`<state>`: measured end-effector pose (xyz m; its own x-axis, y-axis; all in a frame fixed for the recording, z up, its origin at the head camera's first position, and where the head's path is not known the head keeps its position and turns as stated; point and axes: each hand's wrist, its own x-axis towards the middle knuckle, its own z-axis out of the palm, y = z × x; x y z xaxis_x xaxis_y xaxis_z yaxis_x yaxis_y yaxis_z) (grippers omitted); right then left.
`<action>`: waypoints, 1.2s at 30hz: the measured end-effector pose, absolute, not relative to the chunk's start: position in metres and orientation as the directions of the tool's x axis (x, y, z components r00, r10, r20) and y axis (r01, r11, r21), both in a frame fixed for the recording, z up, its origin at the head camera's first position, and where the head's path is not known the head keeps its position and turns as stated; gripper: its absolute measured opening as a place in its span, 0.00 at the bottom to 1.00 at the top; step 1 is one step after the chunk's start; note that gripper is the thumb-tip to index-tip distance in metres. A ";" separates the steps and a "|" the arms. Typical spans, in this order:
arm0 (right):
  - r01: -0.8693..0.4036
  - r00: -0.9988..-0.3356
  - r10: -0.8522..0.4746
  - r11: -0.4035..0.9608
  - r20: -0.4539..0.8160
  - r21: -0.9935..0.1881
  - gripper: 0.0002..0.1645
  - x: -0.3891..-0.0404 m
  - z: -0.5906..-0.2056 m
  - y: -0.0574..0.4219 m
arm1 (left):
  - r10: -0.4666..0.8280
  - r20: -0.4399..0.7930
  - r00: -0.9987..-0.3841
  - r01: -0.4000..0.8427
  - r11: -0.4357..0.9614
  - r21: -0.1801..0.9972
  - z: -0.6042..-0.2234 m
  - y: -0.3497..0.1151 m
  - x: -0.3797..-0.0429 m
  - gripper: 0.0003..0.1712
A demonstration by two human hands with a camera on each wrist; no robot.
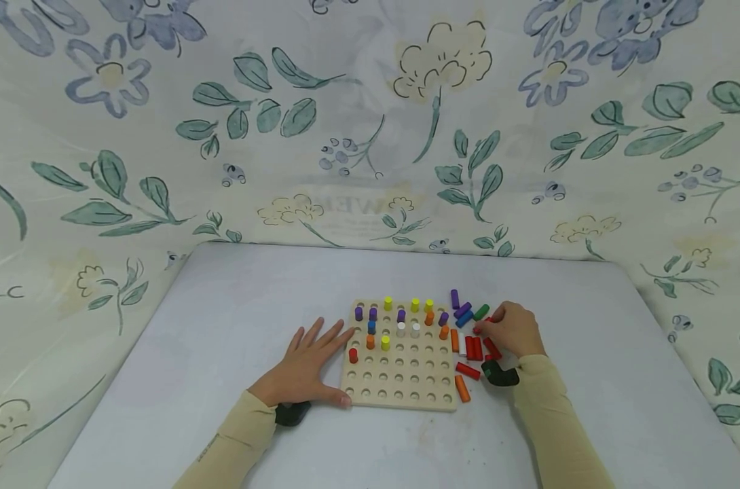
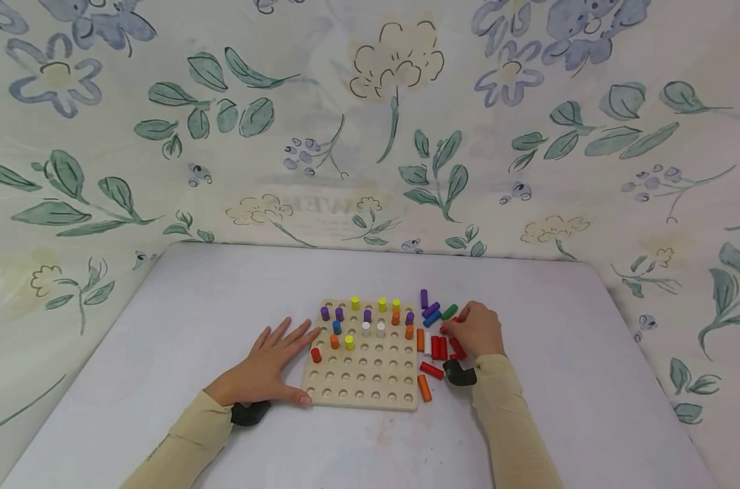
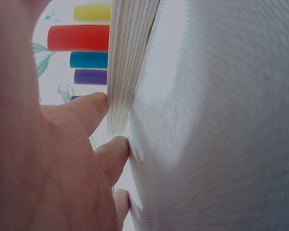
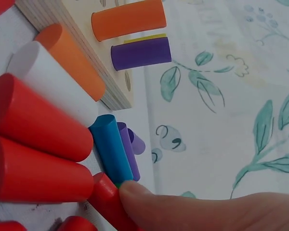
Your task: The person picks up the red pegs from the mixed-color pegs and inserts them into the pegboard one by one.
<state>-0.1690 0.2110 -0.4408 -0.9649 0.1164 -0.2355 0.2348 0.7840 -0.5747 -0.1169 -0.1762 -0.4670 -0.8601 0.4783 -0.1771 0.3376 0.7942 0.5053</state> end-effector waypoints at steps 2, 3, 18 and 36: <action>0.240 -0.964 0.119 0.779 -0.239 -0.580 0.18 -0.169 -0.440 0.211 | 0.477 -0.181 -0.860 0.334 0.795 0.506 -0.466 -0.176 -0.116 0.68; 0.245 -0.962 0.123 0.776 -0.242 -0.581 0.17 -0.169 -0.440 0.211 | 0.475 -0.184 -0.860 0.332 0.797 0.505 -0.466 -0.176 -0.116 0.68; 0.201 -0.976 0.101 0.762 -0.193 -0.616 0.20 -0.164 -0.426 0.207 | 0.470 -0.188 -0.862 0.332 0.805 0.492 -0.464 -0.176 -0.117 0.68; 0.118 -0.993 0.082 0.750 -0.085 -0.651 0.18 -0.151 -0.402 0.185 | 0.467 -0.192 -0.863 0.322 0.802 0.503 -0.466 -0.176 -0.117 0.68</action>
